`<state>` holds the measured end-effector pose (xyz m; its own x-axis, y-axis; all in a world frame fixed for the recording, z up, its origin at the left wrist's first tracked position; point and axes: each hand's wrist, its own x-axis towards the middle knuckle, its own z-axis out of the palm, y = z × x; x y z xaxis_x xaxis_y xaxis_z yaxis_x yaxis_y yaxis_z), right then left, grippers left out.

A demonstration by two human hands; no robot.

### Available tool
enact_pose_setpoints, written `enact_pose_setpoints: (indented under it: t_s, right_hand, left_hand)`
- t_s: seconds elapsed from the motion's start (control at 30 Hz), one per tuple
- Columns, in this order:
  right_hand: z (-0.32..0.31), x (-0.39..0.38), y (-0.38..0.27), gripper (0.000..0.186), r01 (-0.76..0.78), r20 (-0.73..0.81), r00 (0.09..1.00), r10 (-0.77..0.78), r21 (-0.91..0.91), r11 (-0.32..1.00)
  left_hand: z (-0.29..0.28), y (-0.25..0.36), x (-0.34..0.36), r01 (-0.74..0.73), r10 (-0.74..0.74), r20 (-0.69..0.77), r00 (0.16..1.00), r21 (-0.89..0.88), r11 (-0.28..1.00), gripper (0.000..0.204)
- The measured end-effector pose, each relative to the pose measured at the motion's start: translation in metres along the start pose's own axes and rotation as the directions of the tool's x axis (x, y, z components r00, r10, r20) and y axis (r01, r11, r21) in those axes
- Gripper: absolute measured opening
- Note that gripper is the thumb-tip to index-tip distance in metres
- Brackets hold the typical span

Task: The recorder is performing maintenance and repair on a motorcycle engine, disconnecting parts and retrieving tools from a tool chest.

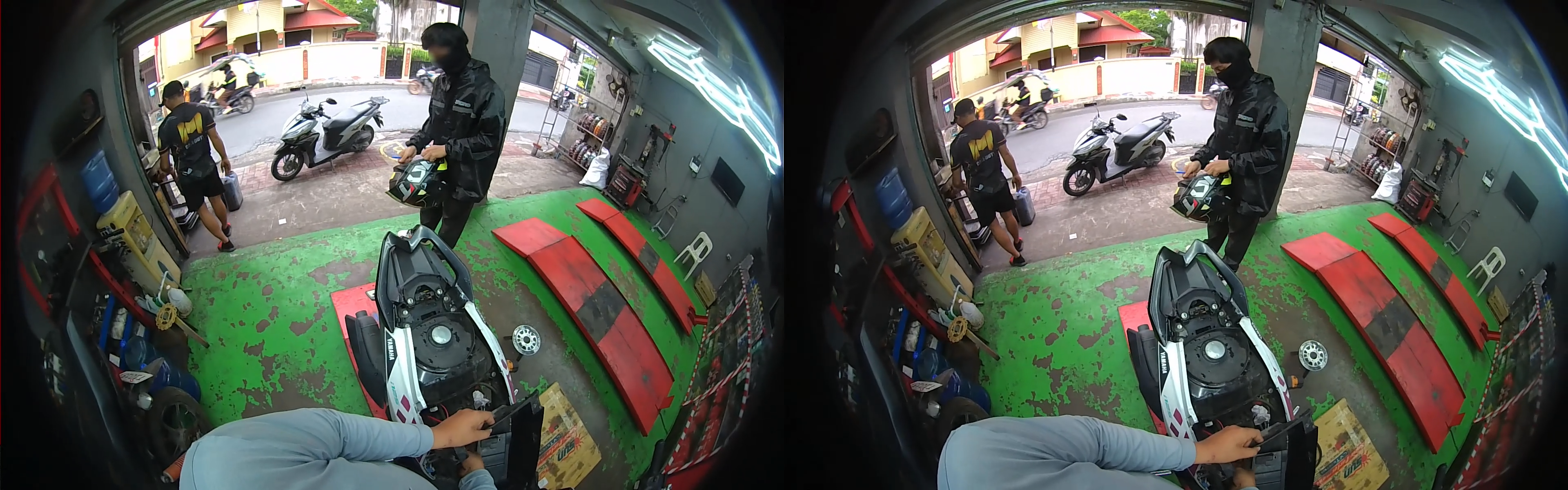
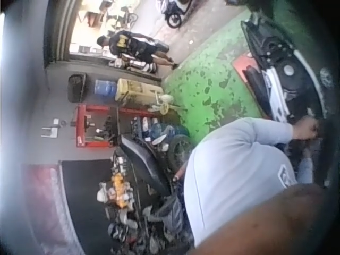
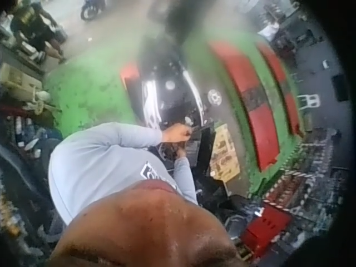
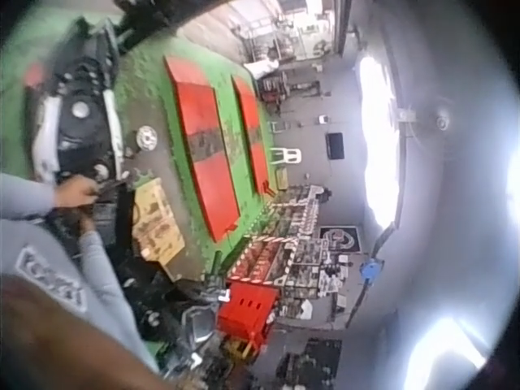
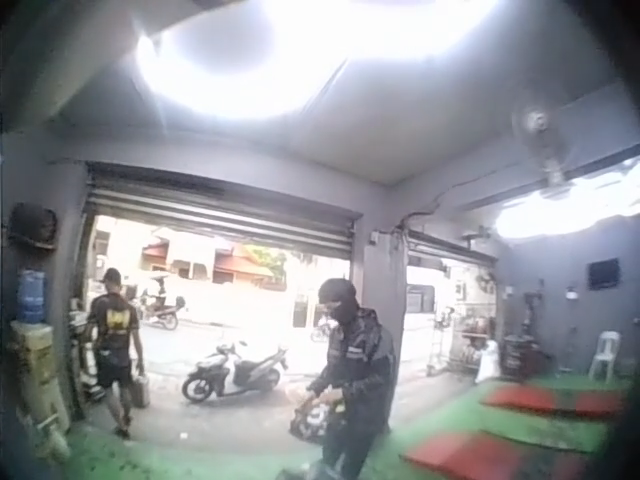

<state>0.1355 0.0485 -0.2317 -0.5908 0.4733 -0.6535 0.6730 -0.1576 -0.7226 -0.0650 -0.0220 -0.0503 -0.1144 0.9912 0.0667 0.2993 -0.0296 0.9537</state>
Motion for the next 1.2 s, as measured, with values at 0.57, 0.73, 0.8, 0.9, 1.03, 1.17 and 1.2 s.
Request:
enact_pose_setpoints:
  t_s: [0.57,0.73,0.8,0.9,1.03,1.17,1.2]
  right_hand:
    - [-0.019,0.010,-0.018,0.035,0.128,-0.076,0.987,-0.138,-0.127,0.984]
    - [-0.025,0.009,-0.017,0.035,0.158,-0.122,0.977,-0.176,-0.147,0.977]
    - [-0.028,0.008,-0.017,0.035,0.169,-0.140,0.971,-0.192,-0.157,0.973]
    - [-0.033,0.012,-0.024,0.034,0.192,-0.162,0.962,-0.221,-0.179,0.965]
    - [-0.041,0.009,-0.022,0.034,0.205,-0.180,0.953,-0.245,-0.216,0.955]
    - [-0.046,0.010,-0.024,0.034,0.219,-0.188,0.944,-0.270,-0.253,0.942]
    - [-0.044,0.011,-0.024,0.034,0.223,-0.188,0.943,-0.276,-0.259,0.940]
  left_hand:
    - [0.001,0.005,-0.001,0.057,-0.057,-0.005,0.998,-0.019,0.998,0.029]
    - [-0.001,0.007,-0.006,0.077,-0.077,0.004,0.997,-0.013,0.997,0.030]
    - [-0.002,0.002,-0.005,0.110,-0.110,-0.006,0.994,-0.053,0.993,0.031]
    - [0.003,-0.004,-0.004,0.062,-0.064,-0.039,0.997,-0.056,0.997,0.029]
    - [0.004,-0.002,-0.007,0.075,-0.076,-0.022,0.997,-0.067,0.995,0.030]
    - [0.001,-0.002,-0.007,0.115,-0.116,-0.007,0.993,-0.077,0.990,0.031]
    - [0.003,0.001,-0.007,0.107,-0.109,-0.021,0.994,-0.078,0.991,0.031]
